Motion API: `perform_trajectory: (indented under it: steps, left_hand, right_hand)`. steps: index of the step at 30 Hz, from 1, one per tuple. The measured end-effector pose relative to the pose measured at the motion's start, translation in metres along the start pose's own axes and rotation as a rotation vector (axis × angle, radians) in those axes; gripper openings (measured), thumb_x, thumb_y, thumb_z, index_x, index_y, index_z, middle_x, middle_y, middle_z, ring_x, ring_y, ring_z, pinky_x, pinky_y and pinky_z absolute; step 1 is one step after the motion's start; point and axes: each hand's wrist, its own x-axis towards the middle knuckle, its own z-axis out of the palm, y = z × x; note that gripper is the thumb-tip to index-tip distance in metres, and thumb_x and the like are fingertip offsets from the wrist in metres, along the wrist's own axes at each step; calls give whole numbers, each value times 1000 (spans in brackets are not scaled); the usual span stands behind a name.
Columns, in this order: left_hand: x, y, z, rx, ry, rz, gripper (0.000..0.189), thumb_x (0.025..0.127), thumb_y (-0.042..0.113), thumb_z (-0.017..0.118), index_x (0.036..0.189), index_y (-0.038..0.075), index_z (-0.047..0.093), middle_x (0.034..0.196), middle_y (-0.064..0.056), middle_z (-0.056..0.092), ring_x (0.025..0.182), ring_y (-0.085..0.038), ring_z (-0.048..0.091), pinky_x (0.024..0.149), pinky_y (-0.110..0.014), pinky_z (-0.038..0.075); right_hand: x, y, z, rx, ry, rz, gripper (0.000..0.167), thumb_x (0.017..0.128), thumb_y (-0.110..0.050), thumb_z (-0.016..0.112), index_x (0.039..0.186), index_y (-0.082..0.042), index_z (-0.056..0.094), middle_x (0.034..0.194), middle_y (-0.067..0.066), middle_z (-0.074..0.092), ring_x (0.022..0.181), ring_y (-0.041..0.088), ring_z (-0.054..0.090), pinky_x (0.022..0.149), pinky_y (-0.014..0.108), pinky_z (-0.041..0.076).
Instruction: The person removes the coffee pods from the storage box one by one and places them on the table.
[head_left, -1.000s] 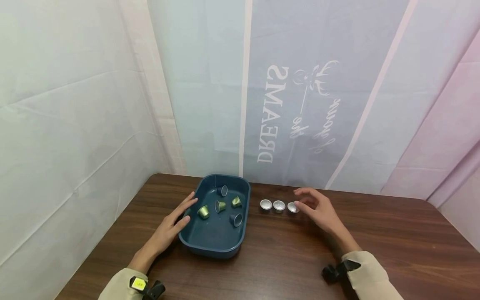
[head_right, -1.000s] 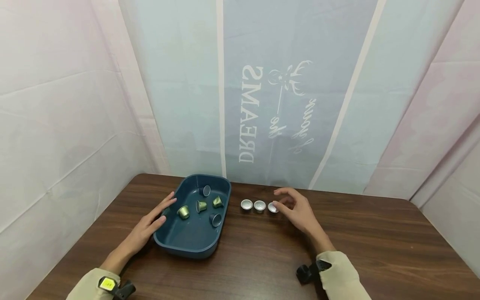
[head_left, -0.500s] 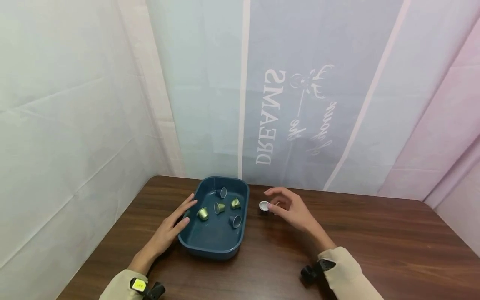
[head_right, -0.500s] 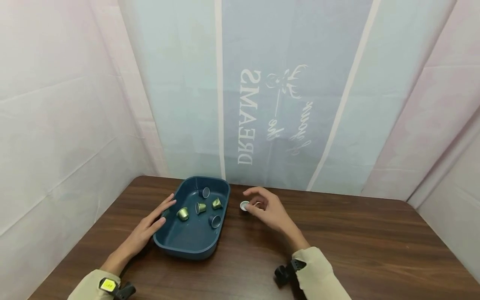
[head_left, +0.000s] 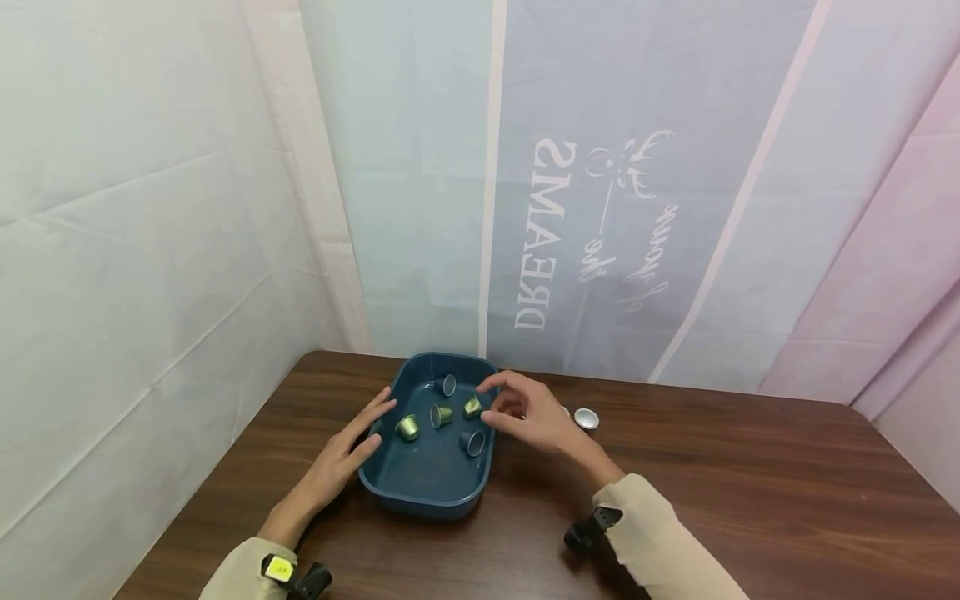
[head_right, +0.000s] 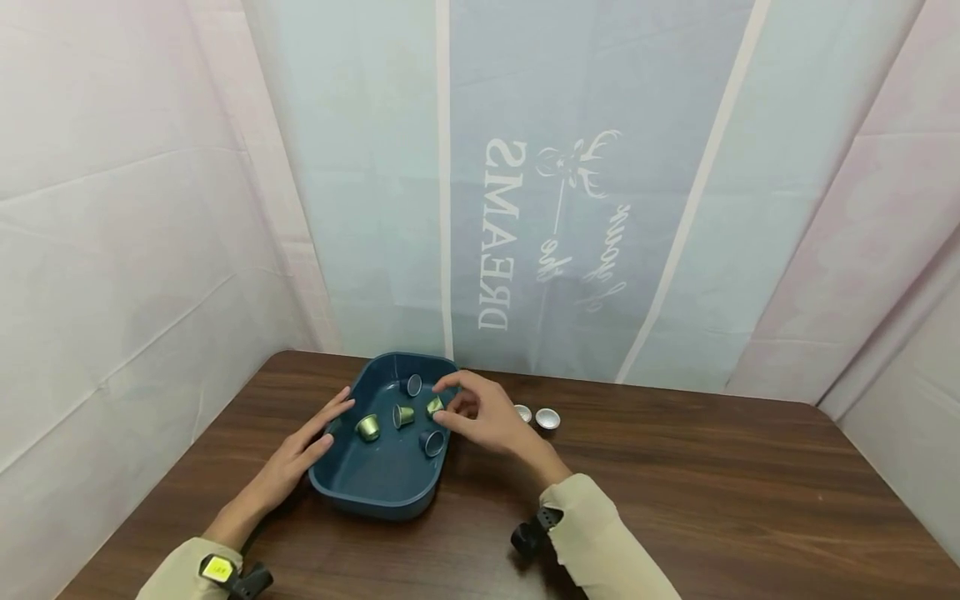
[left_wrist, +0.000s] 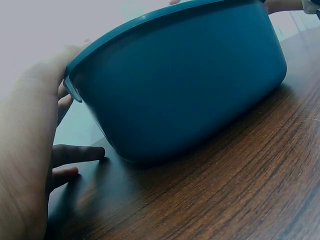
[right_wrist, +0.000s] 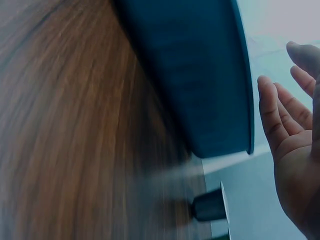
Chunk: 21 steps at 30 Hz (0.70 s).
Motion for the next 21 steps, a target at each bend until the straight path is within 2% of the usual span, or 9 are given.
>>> perform_trajectory:
  steps: [6, 10, 13, 17, 21]
  left_hand:
    - [1, 3, 0, -16, -1, -1, 51, 99, 4, 45, 148, 12, 36, 158, -3, 19, 142, -29, 20, 101, -66, 23]
    - [0, 4, 0, -21, 0, -5, 51, 99, 3, 45, 148, 12, 36, 158, -3, 19, 142, -30, 20, 100, -67, 23]
    - [0, 4, 0, -28, 0, -9, 50, 99, 4, 45, 148, 12, 36, 158, -3, 19, 142, -30, 20, 100, -67, 22]
    - [1, 4, 0, -35, -6, -9, 50, 100, 5, 44, 148, 11, 36, 158, -3, 19, 142, -31, 20, 100, -67, 23]
    - [1, 4, 0, -42, -12, -8, 50, 99, 5, 45, 148, 11, 35, 158, -3, 18, 141, -33, 20, 100, -67, 24]
  right_hand:
    - [14, -7, 14, -5, -55, -23, 32, 90, -23, 69, 120, -20, 58, 87, 2, 67, 75, 16, 65, 67, 33, 54]
    - [23, -12, 23, -6, -84, -39, 33, 90, -23, 69, 121, -19, 58, 100, -1, 65, 76, 16, 66, 66, 32, 54]
    - [29, -14, 29, -16, -104, -42, 34, 90, -24, 68, 122, -19, 57, 101, -1, 65, 75, 17, 66, 64, 32, 54]
    - [35, -15, 35, -29, -123, -37, 36, 90, -26, 69, 123, -18, 58, 92, -1, 66, 74, 14, 66, 66, 30, 54]
    - [40, -14, 41, -25, -142, -76, 37, 89, -23, 69, 123, -13, 58, 104, -3, 64, 78, 10, 65, 69, 29, 54]
